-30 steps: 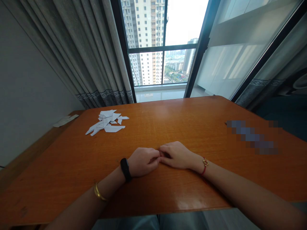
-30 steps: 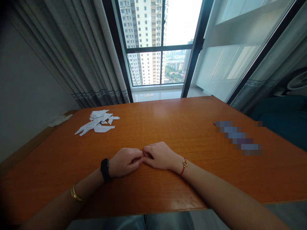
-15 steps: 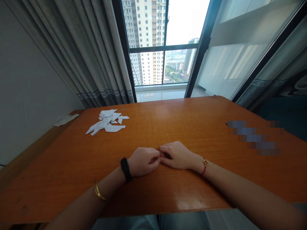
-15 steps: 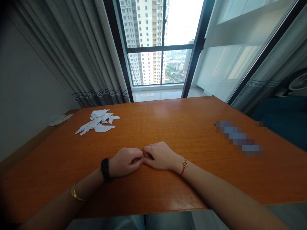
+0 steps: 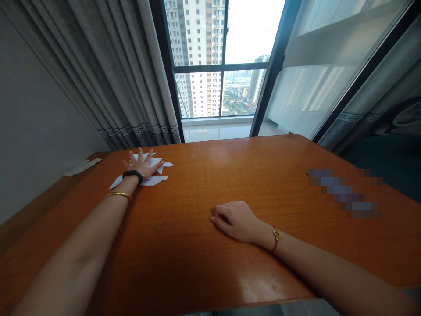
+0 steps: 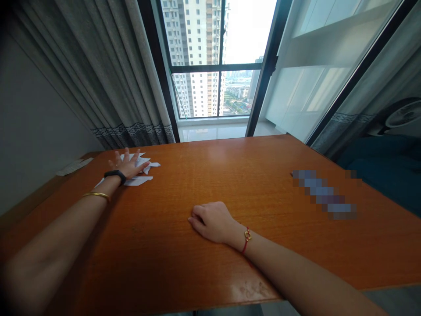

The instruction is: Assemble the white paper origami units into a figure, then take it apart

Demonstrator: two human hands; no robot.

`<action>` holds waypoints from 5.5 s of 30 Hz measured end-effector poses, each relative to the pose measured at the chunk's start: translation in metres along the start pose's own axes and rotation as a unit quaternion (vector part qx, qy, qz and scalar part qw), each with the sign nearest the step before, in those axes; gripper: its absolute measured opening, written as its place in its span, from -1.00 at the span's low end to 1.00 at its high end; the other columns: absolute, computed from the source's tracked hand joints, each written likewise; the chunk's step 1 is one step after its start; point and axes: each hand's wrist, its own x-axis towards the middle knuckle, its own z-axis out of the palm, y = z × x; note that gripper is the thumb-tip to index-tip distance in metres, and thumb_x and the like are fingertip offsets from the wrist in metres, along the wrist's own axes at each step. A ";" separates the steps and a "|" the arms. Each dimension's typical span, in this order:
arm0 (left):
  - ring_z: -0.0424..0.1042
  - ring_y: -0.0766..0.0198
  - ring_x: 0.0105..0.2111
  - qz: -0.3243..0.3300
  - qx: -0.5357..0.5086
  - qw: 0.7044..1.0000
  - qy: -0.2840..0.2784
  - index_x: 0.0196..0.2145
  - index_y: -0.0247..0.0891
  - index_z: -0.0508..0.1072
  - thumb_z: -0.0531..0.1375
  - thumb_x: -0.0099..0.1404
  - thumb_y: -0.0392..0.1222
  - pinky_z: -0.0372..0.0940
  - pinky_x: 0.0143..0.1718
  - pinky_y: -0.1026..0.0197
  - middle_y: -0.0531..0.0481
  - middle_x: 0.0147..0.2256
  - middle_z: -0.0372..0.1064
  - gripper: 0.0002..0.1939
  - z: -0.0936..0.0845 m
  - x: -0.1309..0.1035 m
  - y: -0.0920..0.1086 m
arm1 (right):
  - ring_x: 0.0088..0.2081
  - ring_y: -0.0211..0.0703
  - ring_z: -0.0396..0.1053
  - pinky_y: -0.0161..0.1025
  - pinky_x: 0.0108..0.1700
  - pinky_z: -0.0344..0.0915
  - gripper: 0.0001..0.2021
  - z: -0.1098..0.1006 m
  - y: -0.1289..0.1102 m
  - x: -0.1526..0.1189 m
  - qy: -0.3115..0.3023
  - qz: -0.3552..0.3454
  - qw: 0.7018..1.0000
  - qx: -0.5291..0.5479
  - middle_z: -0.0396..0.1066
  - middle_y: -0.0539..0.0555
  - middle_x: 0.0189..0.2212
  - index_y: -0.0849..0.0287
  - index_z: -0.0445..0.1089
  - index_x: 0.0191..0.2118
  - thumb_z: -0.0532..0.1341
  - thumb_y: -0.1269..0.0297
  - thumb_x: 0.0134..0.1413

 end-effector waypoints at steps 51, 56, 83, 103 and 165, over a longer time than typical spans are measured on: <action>-0.23 -0.17 0.29 0.320 -0.082 0.913 -0.240 0.30 -0.19 -0.55 0.22 -0.06 0.34 -0.48 0.15 -0.39 -0.32 0.32 -0.37 0.29 0.020 -0.102 0.112 | 0.16 0.22 0.04 0.41 0.13 -0.39 -0.41 0.002 0.046 0.014 0.097 0.119 0.988 -0.016 0.26 0.18 0.10 0.03 0.13 0.18 0.12 -0.06 0.05; -0.10 -0.07 0.27 0.300 -0.179 0.916 -0.197 0.28 -0.19 -0.60 0.26 -0.01 0.25 -0.31 0.19 -0.31 -0.32 0.29 -0.15 0.28 0.022 -0.127 0.138 | -0.08 0.06 0.27 0.21 0.13 -0.18 -0.66 -0.014 0.056 0.010 0.148 0.193 0.970 -0.015 0.43 0.13 -0.16 0.16 0.30 -0.11 0.17 0.21 -0.07; 0.10 0.04 0.21 0.300 -0.157 0.931 -0.136 0.19 -0.18 0.15 0.00 0.33 0.07 -0.50 0.24 -0.25 -0.15 0.17 0.19 -0.46 0.004 -0.170 0.135 | -0.13 0.06 0.22 0.03 -0.08 0.07 -0.76 0.005 0.058 0.049 0.243 0.319 0.910 0.105 0.40 0.10 -0.24 0.10 0.44 -0.37 0.13 0.07 0.03; 0.49 0.30 -0.50 -0.099 -0.705 0.650 -0.266 -0.15 -0.29 0.30 0.18 0.25 -0.21 0.28 -0.66 0.39 -0.18 -0.22 0.46 -0.78 -0.031 -0.166 0.146 | -0.09 0.06 0.34 -0.11 -0.07 0.22 -0.56 -0.021 0.079 0.050 0.146 0.165 0.975 0.033 0.44 0.24 -0.12 0.24 0.41 -0.11 0.21 0.00 -0.02; 0.39 0.37 -0.62 0.083 -0.577 0.678 -0.449 -0.06 -0.27 0.18 0.11 0.26 0.04 0.22 -0.71 0.38 -0.17 -0.24 0.41 -0.59 -0.006 -0.190 0.145 | -0.31 -0.15 0.31 -0.24 -0.27 0.20 -0.44 -0.043 0.020 0.007 0.080 0.087 0.968 0.223 0.37 0.07 -0.21 0.11 0.23 0.08 0.30 0.25 -0.12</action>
